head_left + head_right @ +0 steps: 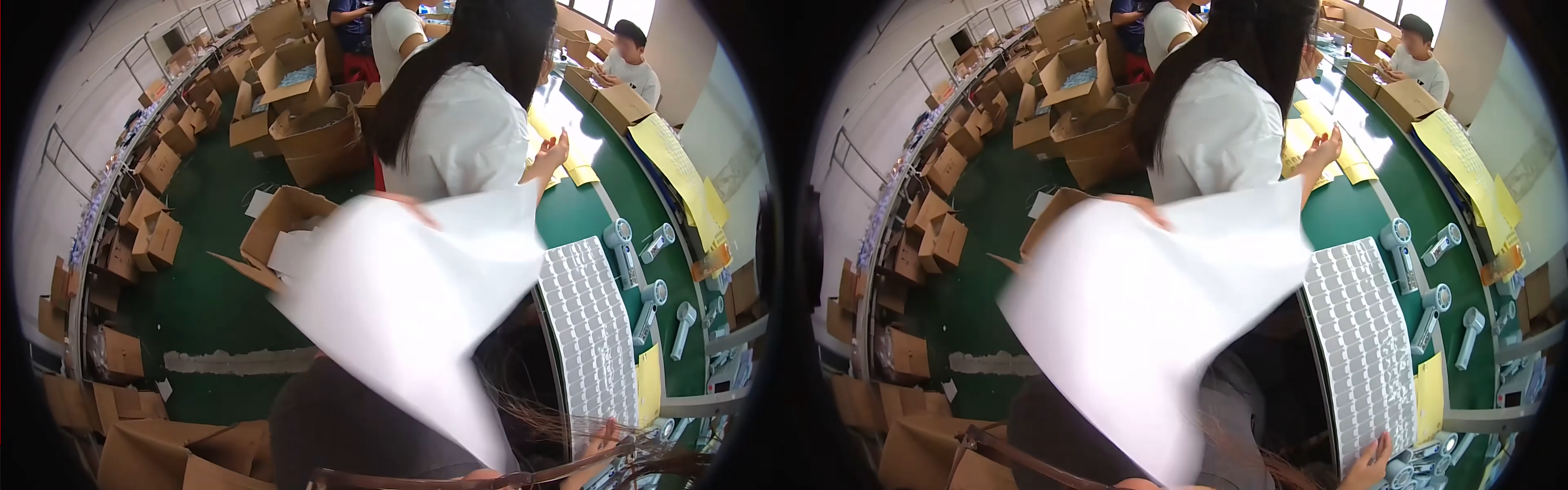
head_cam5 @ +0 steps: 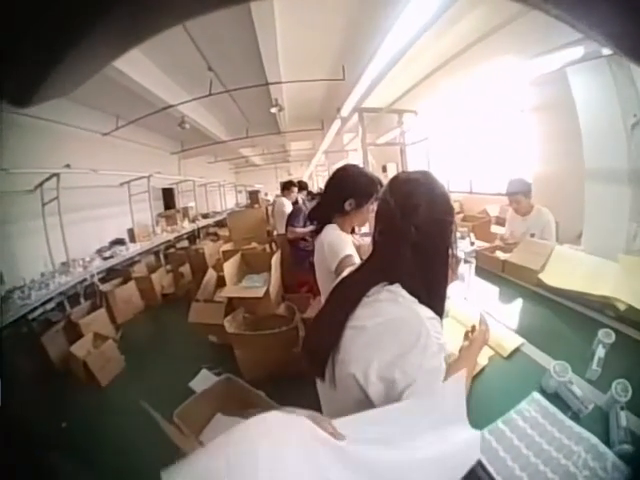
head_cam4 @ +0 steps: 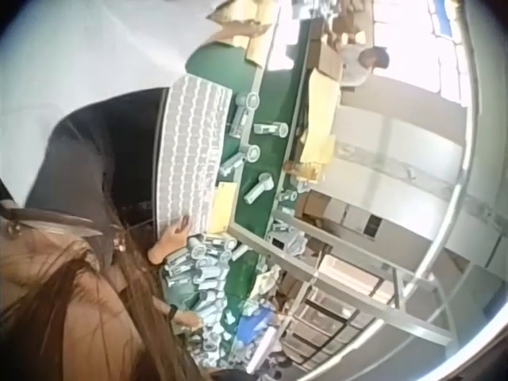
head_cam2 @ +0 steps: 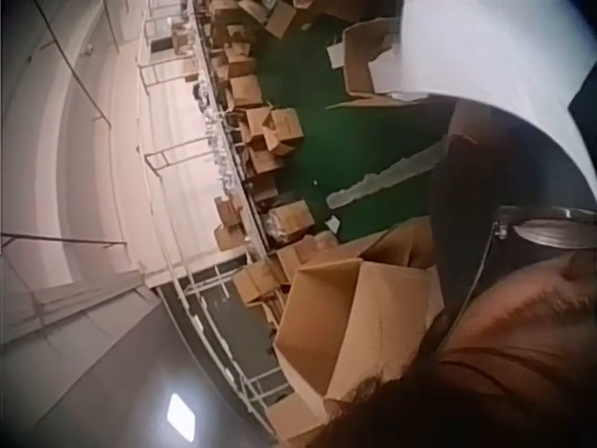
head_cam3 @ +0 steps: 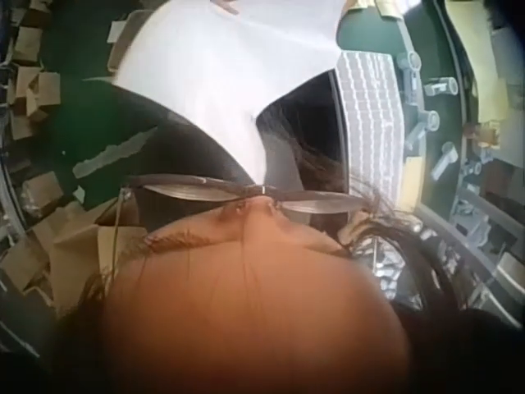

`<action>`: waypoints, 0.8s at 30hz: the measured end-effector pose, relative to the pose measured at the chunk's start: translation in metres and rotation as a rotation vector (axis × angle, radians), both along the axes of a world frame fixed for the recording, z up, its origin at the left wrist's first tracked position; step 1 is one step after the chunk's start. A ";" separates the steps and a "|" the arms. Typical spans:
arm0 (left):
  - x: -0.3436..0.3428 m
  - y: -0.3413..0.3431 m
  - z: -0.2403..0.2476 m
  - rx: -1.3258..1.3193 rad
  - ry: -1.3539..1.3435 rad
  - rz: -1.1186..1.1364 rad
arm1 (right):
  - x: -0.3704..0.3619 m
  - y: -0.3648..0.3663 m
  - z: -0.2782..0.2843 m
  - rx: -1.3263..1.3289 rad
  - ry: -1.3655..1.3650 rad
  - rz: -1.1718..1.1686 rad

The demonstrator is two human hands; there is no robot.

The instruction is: The person picks up a handheld fan, peels a sticker from a sheet, and presses it onto the base of the fan. This process is repeated for several fans, which are then placed back onto the conveyor belt.

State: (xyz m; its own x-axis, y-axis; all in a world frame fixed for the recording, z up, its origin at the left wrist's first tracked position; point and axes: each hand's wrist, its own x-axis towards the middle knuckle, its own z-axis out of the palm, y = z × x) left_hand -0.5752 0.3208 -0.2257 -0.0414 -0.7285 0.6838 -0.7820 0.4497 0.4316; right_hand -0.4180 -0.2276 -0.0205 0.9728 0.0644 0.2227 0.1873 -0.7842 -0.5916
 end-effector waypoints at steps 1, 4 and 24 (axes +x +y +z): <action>0.078 0.059 0.034 0.120 0.046 -0.414 | 0.004 0.024 0.015 -0.085 -0.029 0.060; 0.008 0.169 0.129 0.415 0.123 -2.003 | 0.006 -0.013 -0.027 0.080 -0.020 -0.033; -0.425 0.365 0.072 0.198 -0.751 -2.906 | -0.008 0.037 -0.004 -0.134 -0.350 -0.289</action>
